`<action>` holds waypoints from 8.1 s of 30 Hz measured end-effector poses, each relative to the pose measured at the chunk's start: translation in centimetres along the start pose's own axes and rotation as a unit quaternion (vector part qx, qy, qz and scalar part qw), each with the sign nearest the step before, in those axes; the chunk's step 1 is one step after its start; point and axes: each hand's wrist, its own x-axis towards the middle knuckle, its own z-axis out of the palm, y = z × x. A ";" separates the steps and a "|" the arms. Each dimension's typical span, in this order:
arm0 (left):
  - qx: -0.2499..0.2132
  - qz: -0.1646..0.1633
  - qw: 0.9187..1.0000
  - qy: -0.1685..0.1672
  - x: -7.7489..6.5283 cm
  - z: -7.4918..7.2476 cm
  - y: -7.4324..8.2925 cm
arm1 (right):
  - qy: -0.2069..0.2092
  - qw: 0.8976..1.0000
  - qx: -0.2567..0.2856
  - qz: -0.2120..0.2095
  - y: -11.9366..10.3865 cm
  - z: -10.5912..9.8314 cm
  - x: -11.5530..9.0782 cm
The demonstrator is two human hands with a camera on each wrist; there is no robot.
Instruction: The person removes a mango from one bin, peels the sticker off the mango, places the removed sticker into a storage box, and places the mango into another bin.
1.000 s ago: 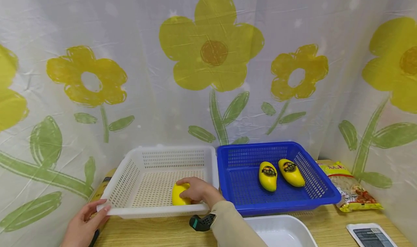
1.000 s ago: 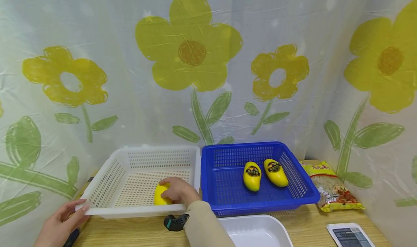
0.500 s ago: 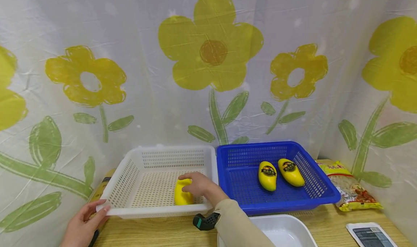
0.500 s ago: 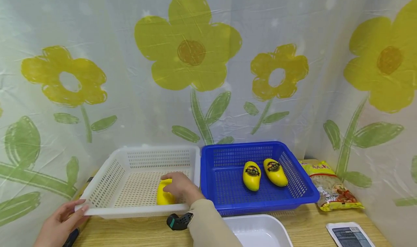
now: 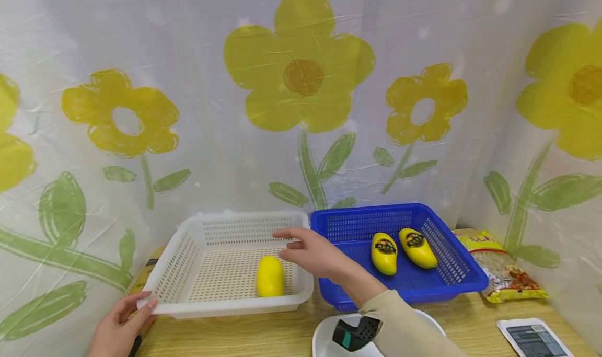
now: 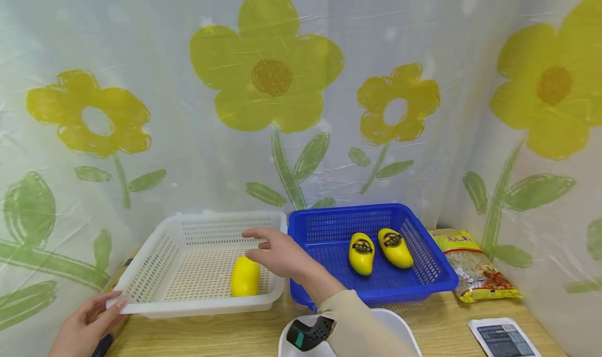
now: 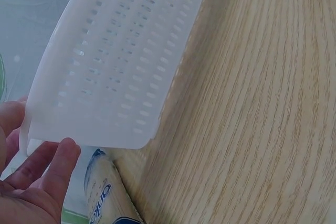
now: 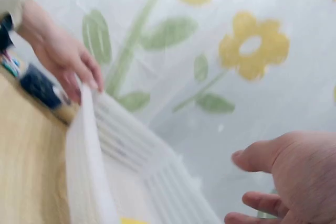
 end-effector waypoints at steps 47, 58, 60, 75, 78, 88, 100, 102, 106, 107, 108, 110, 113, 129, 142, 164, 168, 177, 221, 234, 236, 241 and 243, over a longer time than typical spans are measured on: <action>-0.078 -0.015 0.996 0.039 0.5 0.2 -0.7 | 0.450 0.845 0.177 0.229 16.4 -14.3 -21.8; -0.084 -0.018 0.996 0.033 0.8 0.1 -0.9 | 0.376 0.879 0.258 0.138 19.6 -15.6 -22.2; -0.087 -0.021 0.995 0.035 0.8 0.1 -1.0 | 0.367 0.882 0.265 0.130 19.7 -15.8 -22.2; -0.053 -0.022 0.998 0.034 1.6 0.1 -1.0 | 0.377 0.886 0.250 0.103 20.0 -15.9 -22.1; 0.049 -0.004 0.998 0.049 1.4 -0.1 0.1 | 0.381 0.886 0.251 0.085 20.2 -15.7 -22.0; 0.150 0.260 0.952 0.063 -2.0 5.0 8.7 | 0.371 0.893 0.236 0.101 20.4 -15.6 -21.8; 0.073 0.268 0.943 -0.185 -3.2 18.5 16.4 | 0.368 0.892 0.223 0.137 20.4 -15.6 -21.8; 0.067 0.264 0.939 -0.208 -3.1 21.0 17.1 | 0.369 0.893 0.222 0.133 20.4 -15.5 -21.8; 0.062 0.280 0.925 -0.248 -2.7 25.9 18.2 | 0.373 0.893 0.219 0.123 20.5 -15.5 -21.6; 0.063 0.285 0.920 -0.260 -2.6 27.1 18.4 | 0.374 0.894 0.213 0.125 20.4 -15.5 -21.6; 0.066 0.286 0.916 -0.274 -2.5 28.3 18.6 | 0.375 0.894 0.214 0.123 20.5 -15.5 -21.6; 0.080 0.282 0.905 -0.308 -2.1 30.5 18.8 | 0.375 0.895 0.207 0.128 20.5 -15.6 -21.6; 0.111 0.264 0.890 -0.356 -1.6 33.5 18.5 | 0.374 0.895 0.205 0.132 20.5 -15.6 -21.6; 0.139 0.191 0.901 -0.363 -1.1 41.8 16.2 | 0.381 0.892 0.216 0.114 20.2 -15.6 -21.9; 0.112 0.124 0.909 -0.381 -1.7 43.2 15.8 | 0.371 0.897 0.210 0.116 20.0 -15.6 -21.4; 0.067 0.076 0.914 -0.392 -2.2 44.3 15.7 | 0.367 0.900 0.186 0.141 19.6 -15.7 -21.6; 0.068 0.086 0.914 -0.390 -2.3 44.4 15.7 | 0.366 0.901 0.184 0.143 19.5 -15.7 -21.6; 0.071 0.103 0.911 -0.394 -1.9 44.8 16.2 | 0.373 0.899 0.187 0.134 19.8 -15.7 -21.7; 0.011 0.235 0.861 -0.451 -11.4 24.1 17.3 | 0.368 0.897 0.213 0.123 21.0 -15.8 -22.8; -0.049 0.209 0.854 -0.474 -12.5 15.9 10.2 | 0.350 0.902 0.220 0.124 20.8 -15.7 -22.3; -0.057 0.196 0.855 -0.476 -12.3 15.0 9.0 | 0.350 0.902 0.221 0.124 20.8 -15.7 -22.3; -0.051 0.274 0.823 -0.495 -10.8 13.6 5.8 | 0.351 0.899 0.225 0.133 20.7 -15.8 -22.4; -0.045 0.325 0.804 -0.495 -10.2 13.5 4.7 | 0.352 0.898 0.227 0.135 20.7 -15.8 -22.5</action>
